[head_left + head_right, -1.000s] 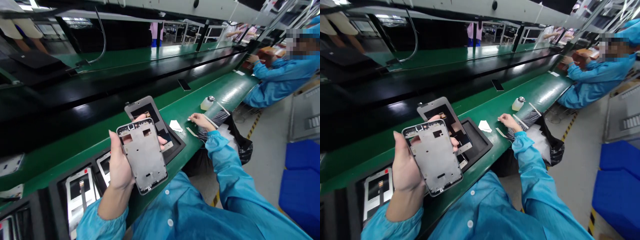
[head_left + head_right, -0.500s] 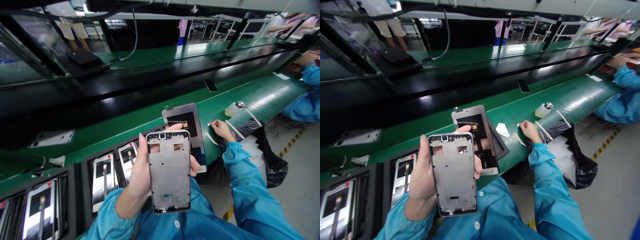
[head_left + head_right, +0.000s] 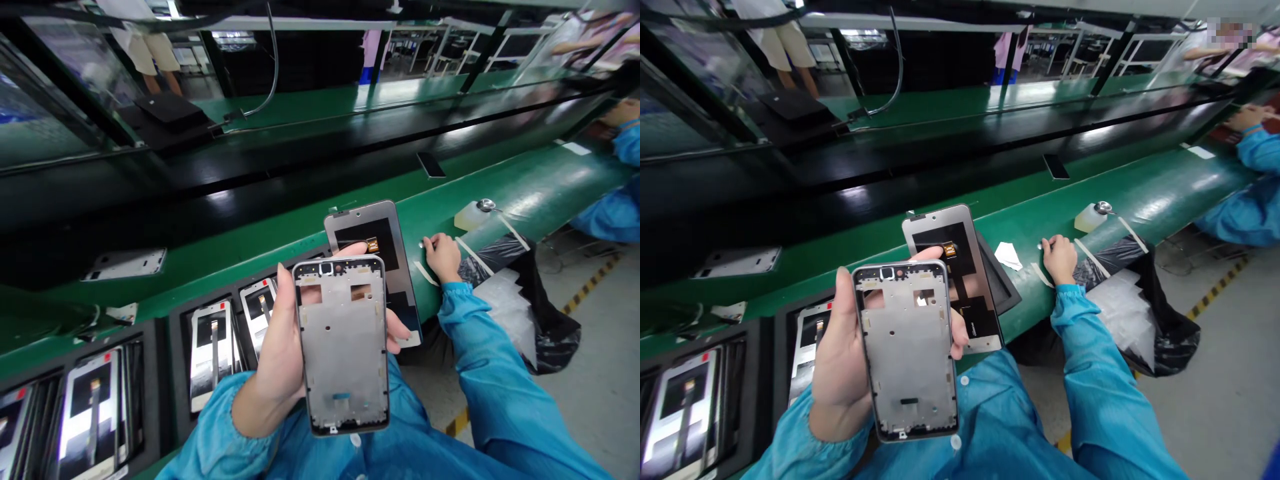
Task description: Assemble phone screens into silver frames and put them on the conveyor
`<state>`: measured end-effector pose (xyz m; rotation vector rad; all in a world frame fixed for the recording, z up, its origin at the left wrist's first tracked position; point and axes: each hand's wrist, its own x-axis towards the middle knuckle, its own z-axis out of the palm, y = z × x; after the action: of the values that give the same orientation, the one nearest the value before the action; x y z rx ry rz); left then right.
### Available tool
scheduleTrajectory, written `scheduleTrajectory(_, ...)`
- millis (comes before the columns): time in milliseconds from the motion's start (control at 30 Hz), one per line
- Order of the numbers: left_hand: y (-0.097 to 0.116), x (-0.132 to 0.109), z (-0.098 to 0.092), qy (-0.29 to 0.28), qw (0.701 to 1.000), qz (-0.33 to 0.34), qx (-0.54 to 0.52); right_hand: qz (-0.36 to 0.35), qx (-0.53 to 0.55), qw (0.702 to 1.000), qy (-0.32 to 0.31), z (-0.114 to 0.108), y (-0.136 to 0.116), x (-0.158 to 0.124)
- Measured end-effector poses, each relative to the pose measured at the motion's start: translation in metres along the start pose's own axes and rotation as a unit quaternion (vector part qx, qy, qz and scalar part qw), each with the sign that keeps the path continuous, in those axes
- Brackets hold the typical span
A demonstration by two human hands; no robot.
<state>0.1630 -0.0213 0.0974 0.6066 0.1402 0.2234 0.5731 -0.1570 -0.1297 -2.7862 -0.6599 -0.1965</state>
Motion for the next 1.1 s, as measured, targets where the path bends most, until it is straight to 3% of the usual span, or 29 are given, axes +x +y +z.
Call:
scheduleTrajectory(367, -0.001, -0.007, 0.003, -0.032, 0.999, 0.03, -0.002, -0.017, 0.03, 0.998, 0.062, 0.01, 0.007, 0.001)
scheduleTrajectory(767, -0.001, -0.012, -0.002, -0.112, 0.989, 0.024, -0.089, -0.005, 0.052, 0.997, 0.057, 0.013, 0.008, 0.003)
scheduleTrajectory(967, 0.003, -0.014, -0.003, -0.095, 0.991, 0.019, -0.09, -0.002, 0.083, 0.995, 0.061, 0.009, 0.007, 0.001)
scheduleTrajectory(1100, 0.014, -0.013, -0.001, -0.03, 0.993, 0.052, -0.102, -0.014, 0.118, 0.99, 0.073, 0.004, 0.003, -0.001)
